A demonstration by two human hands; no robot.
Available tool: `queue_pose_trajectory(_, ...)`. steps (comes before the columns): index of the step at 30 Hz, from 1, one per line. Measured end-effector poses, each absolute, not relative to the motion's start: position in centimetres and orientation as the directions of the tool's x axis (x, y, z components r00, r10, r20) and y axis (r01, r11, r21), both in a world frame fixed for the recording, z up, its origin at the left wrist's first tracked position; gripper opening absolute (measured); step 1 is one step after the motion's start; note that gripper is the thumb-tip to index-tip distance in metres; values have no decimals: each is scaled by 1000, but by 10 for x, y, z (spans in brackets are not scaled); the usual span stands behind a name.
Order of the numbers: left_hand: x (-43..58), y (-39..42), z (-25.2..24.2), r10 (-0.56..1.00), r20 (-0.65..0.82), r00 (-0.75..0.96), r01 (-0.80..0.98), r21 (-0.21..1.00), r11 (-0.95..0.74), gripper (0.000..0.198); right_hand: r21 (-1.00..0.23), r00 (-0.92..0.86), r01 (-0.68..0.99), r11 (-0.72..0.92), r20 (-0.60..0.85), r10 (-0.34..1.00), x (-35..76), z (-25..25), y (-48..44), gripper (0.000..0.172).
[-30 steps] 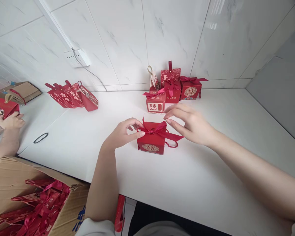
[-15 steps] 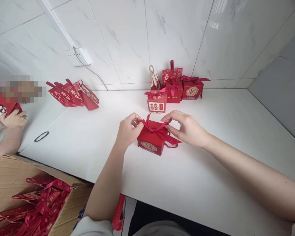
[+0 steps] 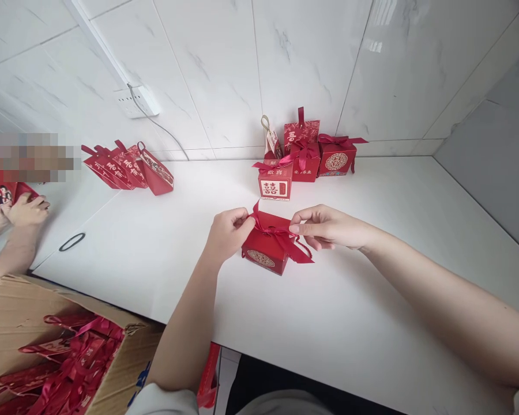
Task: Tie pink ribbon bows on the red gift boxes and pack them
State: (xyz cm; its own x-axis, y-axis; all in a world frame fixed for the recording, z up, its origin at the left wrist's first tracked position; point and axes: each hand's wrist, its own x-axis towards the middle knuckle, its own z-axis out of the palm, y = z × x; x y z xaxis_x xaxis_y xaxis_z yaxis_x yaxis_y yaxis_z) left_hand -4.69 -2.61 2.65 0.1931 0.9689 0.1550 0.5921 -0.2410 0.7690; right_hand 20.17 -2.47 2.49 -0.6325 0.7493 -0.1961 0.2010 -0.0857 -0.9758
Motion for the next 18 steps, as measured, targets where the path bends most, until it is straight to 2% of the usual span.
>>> queue_pose_trajectory(3,-47,-28,26,970,165,177,644,726,-241,34,-981,-635,157,-113,-188,749,202,23,-24,33)
queue_pose_trajectory(6,-46,-28,26,972,197,132,680,695,-233,31,-985,-592,117,-125,-171,787,201,22,-23,34)
queue_pose_trajectory(11,-42,-28,26,969,247,28,659,724,-203,30,-990,-509,65,-122,-139,850,200,22,-21,39)
queue_pose_trajectory(18,-44,-19,19,988,156,18,621,772,-133,31,-992,-459,28,-125,-124,880,202,15,-16,34)
